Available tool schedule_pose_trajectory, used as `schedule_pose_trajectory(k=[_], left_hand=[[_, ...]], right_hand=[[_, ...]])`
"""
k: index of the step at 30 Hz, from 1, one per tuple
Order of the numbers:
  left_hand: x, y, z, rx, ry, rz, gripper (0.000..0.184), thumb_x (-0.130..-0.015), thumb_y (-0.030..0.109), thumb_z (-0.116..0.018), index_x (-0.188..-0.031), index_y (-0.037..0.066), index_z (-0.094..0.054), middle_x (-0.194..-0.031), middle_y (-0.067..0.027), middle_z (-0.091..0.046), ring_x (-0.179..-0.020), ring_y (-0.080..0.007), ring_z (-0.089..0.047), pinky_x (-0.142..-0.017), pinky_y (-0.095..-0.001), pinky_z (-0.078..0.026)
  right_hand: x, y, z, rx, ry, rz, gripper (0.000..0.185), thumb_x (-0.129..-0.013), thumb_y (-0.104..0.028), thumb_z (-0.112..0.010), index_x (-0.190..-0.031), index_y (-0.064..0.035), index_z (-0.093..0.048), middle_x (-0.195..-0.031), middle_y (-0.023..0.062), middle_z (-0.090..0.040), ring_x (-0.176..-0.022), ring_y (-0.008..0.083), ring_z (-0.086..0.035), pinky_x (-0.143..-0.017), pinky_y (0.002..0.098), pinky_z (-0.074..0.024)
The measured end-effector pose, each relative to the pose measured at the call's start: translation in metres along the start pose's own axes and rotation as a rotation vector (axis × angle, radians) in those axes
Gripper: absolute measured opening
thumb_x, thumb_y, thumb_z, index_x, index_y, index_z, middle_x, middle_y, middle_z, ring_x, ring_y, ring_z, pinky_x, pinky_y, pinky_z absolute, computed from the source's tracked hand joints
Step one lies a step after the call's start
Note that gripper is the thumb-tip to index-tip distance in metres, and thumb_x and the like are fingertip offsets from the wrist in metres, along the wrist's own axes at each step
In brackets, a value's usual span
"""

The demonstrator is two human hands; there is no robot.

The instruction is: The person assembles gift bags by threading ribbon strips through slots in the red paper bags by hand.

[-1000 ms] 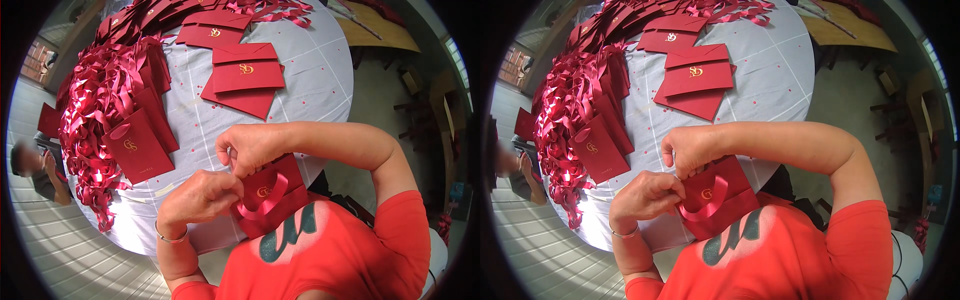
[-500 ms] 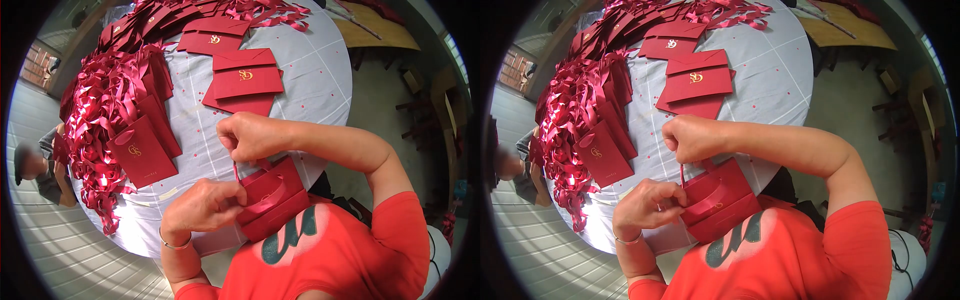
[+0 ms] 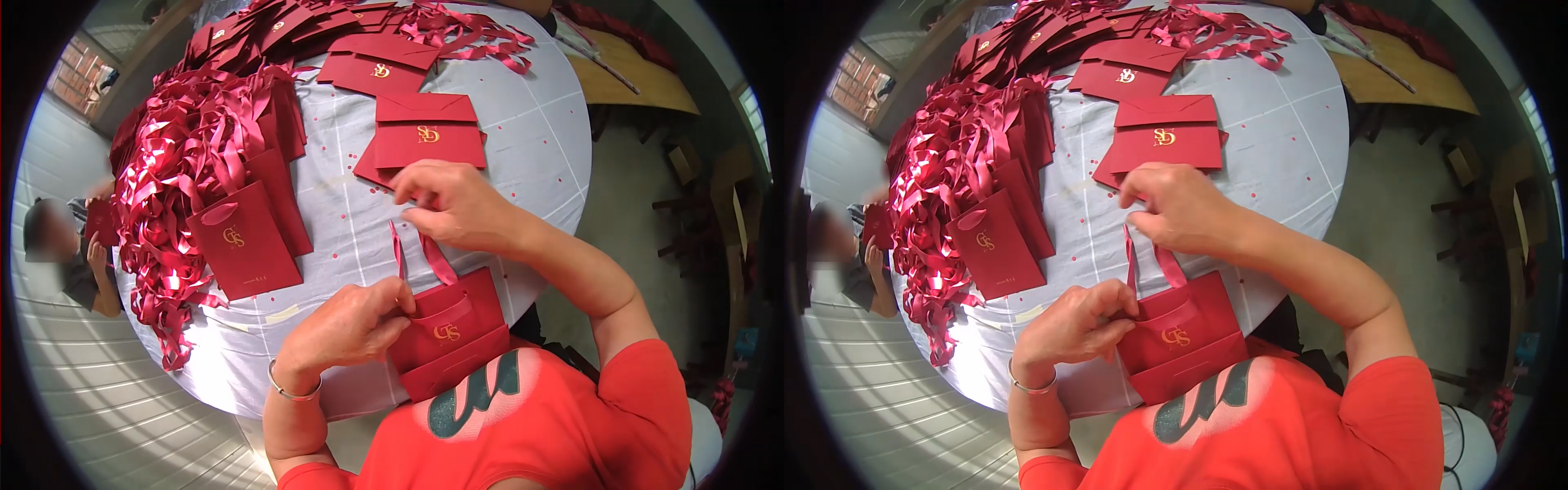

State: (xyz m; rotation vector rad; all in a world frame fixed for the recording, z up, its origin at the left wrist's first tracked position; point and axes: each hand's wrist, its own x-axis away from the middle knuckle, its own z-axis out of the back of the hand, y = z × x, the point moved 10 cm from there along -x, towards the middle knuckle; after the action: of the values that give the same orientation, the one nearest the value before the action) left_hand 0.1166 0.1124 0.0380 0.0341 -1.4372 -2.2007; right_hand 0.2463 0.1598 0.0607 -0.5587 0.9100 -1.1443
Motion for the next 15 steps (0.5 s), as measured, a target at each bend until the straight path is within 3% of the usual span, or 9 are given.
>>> schedule_pose_trajectory(k=[1,2,4,5,7,8,10,12,15], left_hand=[[-0.001,0.000,0.002,-0.005,0.025,-0.021,0.012,-0.087,-0.001,-0.062,-0.095,0.001,-0.053,-0.061,-0.0064,-0.061,-0.048,-0.0151,-0.061,-0.045,-0.0286,-0.042],[-0.001,0.000,0.004,-0.006,0.035,-0.018,0.012,-0.087,-0.001,-0.062,-0.095,0.001,-0.053,-0.061,-0.0064,-0.061,-0.048,-0.0151,-0.061,-0.045,-0.0286,-0.042],[0.000,-0.013,0.005,-0.032,0.022,0.139,0.018,-0.081,0.006,-0.065,-0.093,0.000,-0.054,-0.070,-0.0169,-0.065,-0.066,-0.0332,-0.065,-0.059,-0.0402,-0.049],[0.001,-0.012,0.006,-0.035,0.030,0.146,0.018,-0.081,0.006,-0.065,-0.093,0.000,-0.054,-0.070,-0.0169,-0.065,-0.066,-0.0332,-0.065,-0.059,-0.0402,-0.049],[0.001,-0.005,0.009,-0.090,0.065,0.092,0.016,-0.079,0.005,-0.064,-0.093,-0.001,-0.058,-0.075,-0.0190,-0.067,-0.070,-0.0353,-0.066,-0.062,-0.0405,-0.050],[0.001,-0.006,0.008,-0.097,0.071,0.098,0.016,-0.079,0.005,-0.064,-0.093,-0.001,-0.058,-0.075,-0.0190,-0.067,-0.070,-0.0353,-0.066,-0.062,-0.0405,-0.050],[0.001,0.011,0.018,-0.171,0.218,-0.066,0.011,-0.080,-0.001,-0.066,-0.091,-0.001,-0.063,-0.069,-0.0088,-0.067,-0.059,-0.0183,-0.065,-0.054,-0.0308,-0.049],[-0.001,0.020,0.021,-0.224,0.222,-0.054,0.011,-0.079,-0.001,-0.066,-0.089,0.000,-0.065,-0.071,-0.0099,-0.068,-0.063,-0.0204,-0.066,-0.057,-0.0319,-0.051],[-0.009,0.040,0.031,-0.410,0.188,-0.071,0.013,-0.076,0.001,-0.065,-0.089,0.002,-0.067,-0.077,-0.0128,-0.069,-0.070,-0.0284,-0.068,-0.063,-0.0354,-0.053]], right_hand=[[0.004,0.000,0.008,0.005,0.003,-0.011,0.015,-0.079,0.000,-0.067,-0.094,-0.0011,-0.066,-0.089,0.0082,-0.066,-0.069,0.0144,-0.061,-0.062,0.0286,-0.0502],[0.010,0.004,0.012,0.007,-0.045,-0.063,0.012,-0.080,0.000,-0.067,-0.092,-0.0008,-0.066,-0.087,0.0069,-0.066,-0.069,0.0137,-0.060,-0.062,0.0276,-0.0494],[0.028,0.011,0.010,-0.058,-0.163,-0.092,0.011,-0.079,0.000,-0.067,-0.090,-0.0005,-0.067,-0.085,0.0084,-0.067,-0.071,0.0165,-0.062,-0.065,0.0289,-0.0501],[0.038,0.004,0.009,0.013,-0.198,0.016,0.011,-0.079,-0.001,-0.068,-0.090,-0.0004,-0.068,-0.084,0.0107,-0.067,-0.073,0.0207,-0.065,-0.066,0.0311,-0.0508],[0.056,0.003,0.004,0.003,-0.308,-0.070,0.013,-0.080,-0.003,-0.069,-0.092,-0.0004,-0.068,-0.085,0.0127,-0.068,-0.076,0.0241,-0.067,-0.068,0.0330,-0.0517],[0.062,-0.001,0.006,0.028,-0.280,-0.057,0.011,-0.083,-0.005,-0.068,-0.093,-0.0002,-0.069,-0.084,0.0127,-0.069,-0.075,0.0237,-0.066,-0.068,0.0326,-0.0519],[0.071,-0.005,0.011,-0.009,-0.244,-0.088,0.011,-0.085,-0.006,-0.067,-0.094,0.0000,-0.069,-0.084,0.0128,-0.069,-0.074,0.0232,-0.066,-0.068,0.0321,-0.0519],[0.078,-0.005,0.016,-0.038,-0.212,-0.123,0.010,-0.087,-0.006,-0.066,-0.095,0.0002,-0.069,-0.084,0.0129,-0.069,-0.073,0.0227,-0.066,-0.068,0.0316,-0.0520],[0.083,-0.007,0.017,-0.117,-0.184,-0.175,0.015,-0.089,-0.013,-0.065,-0.095,0.0005,-0.068,-0.083,0.0164,-0.069,-0.074,0.0289,-0.068,-0.068,0.0350,-0.0532]])
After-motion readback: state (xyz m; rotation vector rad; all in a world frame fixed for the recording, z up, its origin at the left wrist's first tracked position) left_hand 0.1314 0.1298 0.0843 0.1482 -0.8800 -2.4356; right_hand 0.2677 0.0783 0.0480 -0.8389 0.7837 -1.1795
